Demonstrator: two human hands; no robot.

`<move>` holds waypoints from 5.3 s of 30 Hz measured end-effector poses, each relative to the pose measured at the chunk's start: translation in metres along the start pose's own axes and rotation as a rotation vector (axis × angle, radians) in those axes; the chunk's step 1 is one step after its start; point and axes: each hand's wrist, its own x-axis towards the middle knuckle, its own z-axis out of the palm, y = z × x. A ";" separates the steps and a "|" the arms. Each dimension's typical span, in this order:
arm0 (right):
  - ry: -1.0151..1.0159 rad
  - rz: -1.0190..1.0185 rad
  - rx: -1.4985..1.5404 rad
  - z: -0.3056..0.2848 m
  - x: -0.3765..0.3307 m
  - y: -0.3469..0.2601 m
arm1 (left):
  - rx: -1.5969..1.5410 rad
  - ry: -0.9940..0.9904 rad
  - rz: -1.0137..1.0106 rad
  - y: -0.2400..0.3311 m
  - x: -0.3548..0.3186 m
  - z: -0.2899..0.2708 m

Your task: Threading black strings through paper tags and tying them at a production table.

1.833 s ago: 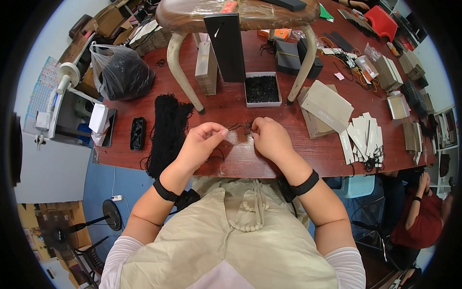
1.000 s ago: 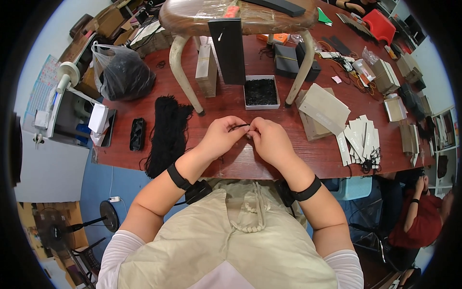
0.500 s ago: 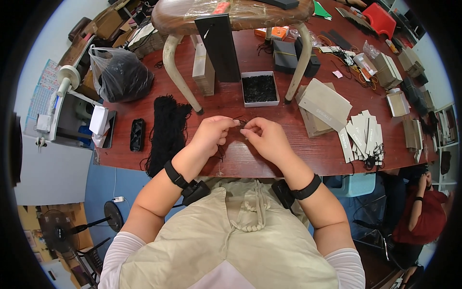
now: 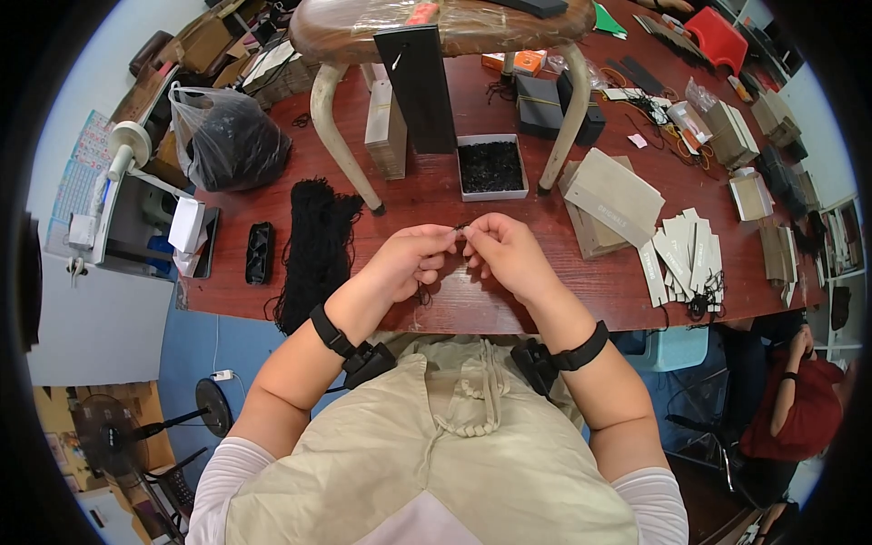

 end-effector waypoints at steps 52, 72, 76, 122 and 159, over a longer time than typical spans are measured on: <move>0.191 -0.722 -1.143 0.013 -0.024 -0.012 | 0.026 -0.307 -0.182 -0.001 -0.001 -0.013; 0.254 -0.618 -0.732 0.024 -0.030 -0.011 | -0.142 -0.407 -0.210 0.000 -0.003 -0.011; 0.260 -0.634 -0.718 0.025 -0.031 -0.011 | -0.107 -0.339 -0.130 0.001 -0.008 -0.005; 0.002 -0.199 0.397 0.016 -0.029 -0.004 | 0.058 -0.243 0.117 0.008 -0.037 0.015; 0.046 -1.023 -1.140 0.007 -0.017 -0.038 | 0.636 0.012 0.454 -0.001 -0.022 0.006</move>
